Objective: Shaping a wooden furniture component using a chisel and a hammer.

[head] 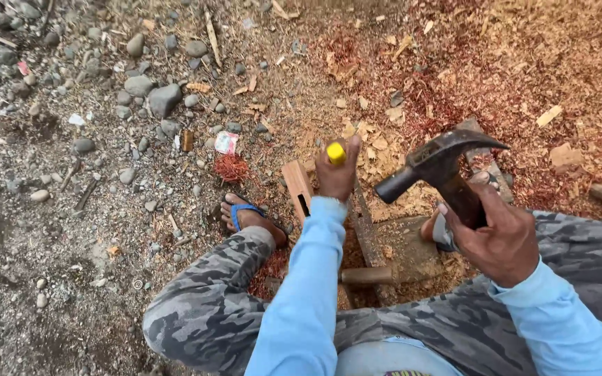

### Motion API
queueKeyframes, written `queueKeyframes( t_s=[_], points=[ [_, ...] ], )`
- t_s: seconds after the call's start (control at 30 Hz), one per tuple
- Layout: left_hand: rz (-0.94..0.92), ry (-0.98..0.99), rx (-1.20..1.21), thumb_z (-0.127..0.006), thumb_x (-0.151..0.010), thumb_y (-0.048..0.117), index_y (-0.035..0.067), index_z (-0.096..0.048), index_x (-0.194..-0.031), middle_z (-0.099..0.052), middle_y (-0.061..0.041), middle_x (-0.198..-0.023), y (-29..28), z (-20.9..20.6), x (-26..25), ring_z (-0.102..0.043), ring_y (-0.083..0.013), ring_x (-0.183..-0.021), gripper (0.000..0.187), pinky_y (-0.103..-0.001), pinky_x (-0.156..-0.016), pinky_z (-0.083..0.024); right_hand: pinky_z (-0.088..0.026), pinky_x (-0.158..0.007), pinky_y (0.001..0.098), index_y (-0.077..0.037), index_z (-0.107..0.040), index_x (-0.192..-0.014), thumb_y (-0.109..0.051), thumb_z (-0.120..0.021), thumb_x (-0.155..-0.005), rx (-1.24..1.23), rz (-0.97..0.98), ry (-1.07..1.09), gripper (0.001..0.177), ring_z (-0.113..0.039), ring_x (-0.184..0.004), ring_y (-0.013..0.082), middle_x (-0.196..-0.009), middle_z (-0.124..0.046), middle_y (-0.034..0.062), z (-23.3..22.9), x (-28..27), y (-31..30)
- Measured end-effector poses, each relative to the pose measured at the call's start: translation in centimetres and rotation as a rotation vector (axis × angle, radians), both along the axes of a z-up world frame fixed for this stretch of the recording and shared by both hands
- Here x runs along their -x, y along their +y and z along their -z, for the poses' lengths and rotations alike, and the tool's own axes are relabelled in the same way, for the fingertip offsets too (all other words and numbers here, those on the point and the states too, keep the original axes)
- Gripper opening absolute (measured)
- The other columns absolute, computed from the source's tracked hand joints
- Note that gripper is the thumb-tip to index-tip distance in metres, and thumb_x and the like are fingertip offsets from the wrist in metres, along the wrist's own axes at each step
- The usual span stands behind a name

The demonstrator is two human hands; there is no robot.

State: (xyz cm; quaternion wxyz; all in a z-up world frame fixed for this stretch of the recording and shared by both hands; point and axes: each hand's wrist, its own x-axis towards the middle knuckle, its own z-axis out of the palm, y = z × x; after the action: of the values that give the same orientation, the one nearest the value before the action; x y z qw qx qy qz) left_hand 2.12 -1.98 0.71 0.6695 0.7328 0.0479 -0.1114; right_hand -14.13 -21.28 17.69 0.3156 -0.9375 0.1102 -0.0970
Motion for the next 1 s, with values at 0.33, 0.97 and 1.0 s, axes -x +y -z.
queueKeyframes(
  t_s=[0.33, 0.97, 1.0],
  points=[
    [-0.043, -0.139, 0.292, -0.075, -0.091, 0.032, 0.010, -0.066, -0.085, -0.067, 0.001, -0.071, 2.0, -1.0, 0.9, -0.067, -0.0090, -0.065, 0.024, -0.030, -0.058, -0.057, -0.051, -0.056, 0.0365, 0.003, -0.060, -0.135, -0.018, -0.081, -0.094, -0.092, -0.060, -0.082, 0.051, -0.071, -0.068, 0.0246, -0.085, -0.071, 0.0157, 0.0, 0.8, -0.4],
    [-0.118, -0.112, 0.278, -0.081, -0.090, 0.024, 0.012, -0.059, -0.081, -0.060, 0.003, -0.071, 1.4, 1.0, 0.1, -0.055, -0.0074, -0.062, 0.026, -0.025, -0.058, -0.047, -0.055, -0.060, 0.0369, 0.000, -0.065, -0.122, -0.017, -0.081, -0.090, -0.032, -0.045, -0.076, 0.040, -0.074, -0.073, 0.0269, -0.089, -0.072, 0.0151, -0.7, 0.3, -0.2],
    [-0.086, -0.172, 0.272, -0.082, -0.092, 0.025, 0.012, -0.059, -0.083, -0.061, 0.004, -0.075, 1.4, 2.7, 0.0, -0.055, -0.0062, -0.066, 0.028, -0.025, -0.062, -0.048, -0.056, -0.062, 0.0380, -0.001, -0.065, -0.122, -0.018, -0.082, -0.089, 0.003, -0.033, -0.097, 0.041, -0.073, -0.072, 0.0280, -0.085, -0.071, 0.0149, -0.7, 0.4, 0.0]
  ],
)
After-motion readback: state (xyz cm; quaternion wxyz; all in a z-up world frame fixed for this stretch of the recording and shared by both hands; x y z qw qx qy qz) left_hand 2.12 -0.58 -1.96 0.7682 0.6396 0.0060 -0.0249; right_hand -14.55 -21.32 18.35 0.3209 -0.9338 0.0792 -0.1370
